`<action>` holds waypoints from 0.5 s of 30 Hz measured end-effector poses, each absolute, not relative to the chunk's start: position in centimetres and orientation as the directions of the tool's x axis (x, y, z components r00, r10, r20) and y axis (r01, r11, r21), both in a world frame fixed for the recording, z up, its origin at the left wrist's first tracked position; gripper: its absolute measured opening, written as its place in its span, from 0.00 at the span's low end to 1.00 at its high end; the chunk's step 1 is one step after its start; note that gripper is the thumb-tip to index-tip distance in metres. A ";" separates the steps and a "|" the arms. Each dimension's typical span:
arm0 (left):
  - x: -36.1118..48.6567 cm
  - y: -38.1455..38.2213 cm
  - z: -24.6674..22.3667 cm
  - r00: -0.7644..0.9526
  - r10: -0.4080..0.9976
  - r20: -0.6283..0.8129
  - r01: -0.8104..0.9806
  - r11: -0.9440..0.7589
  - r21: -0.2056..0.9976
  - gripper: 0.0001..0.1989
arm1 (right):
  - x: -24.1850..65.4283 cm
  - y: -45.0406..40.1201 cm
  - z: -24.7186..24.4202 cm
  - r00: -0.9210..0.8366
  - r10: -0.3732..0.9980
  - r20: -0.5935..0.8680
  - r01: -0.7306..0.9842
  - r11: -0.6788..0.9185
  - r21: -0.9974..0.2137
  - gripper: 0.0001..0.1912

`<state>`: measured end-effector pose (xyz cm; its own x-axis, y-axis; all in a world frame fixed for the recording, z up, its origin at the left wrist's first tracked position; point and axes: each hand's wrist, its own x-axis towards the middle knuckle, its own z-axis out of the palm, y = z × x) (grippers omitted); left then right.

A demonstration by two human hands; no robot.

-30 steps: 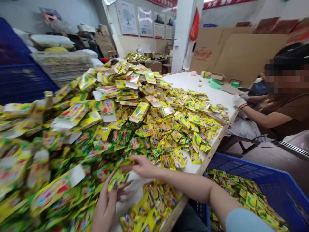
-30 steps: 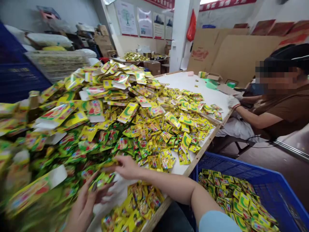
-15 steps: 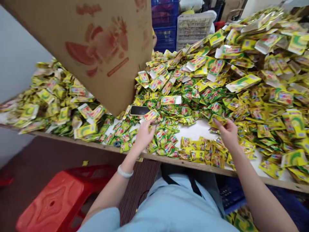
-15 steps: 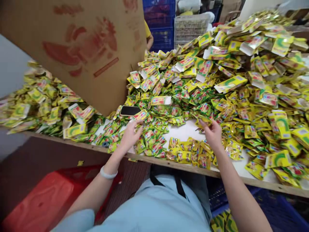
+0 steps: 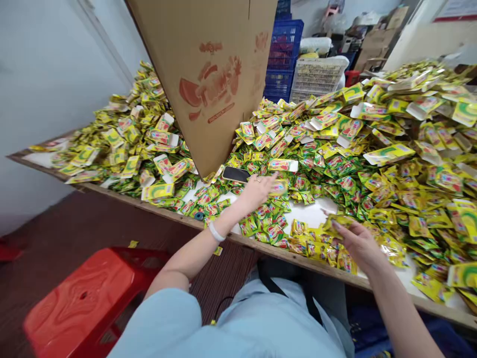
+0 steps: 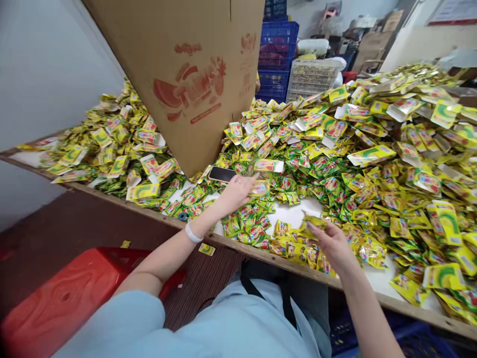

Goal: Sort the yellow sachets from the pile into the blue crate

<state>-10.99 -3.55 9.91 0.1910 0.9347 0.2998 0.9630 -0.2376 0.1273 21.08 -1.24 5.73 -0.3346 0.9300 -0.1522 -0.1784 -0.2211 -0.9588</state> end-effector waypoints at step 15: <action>1.2 2.8 7.1 0.147 0.979 0.143 -0.038 -0.139 0.990 0.27 | 17.7 -0.3 4.5 -0.288 0.928 -0.236 -0.422 -0.345 -0.839 0.16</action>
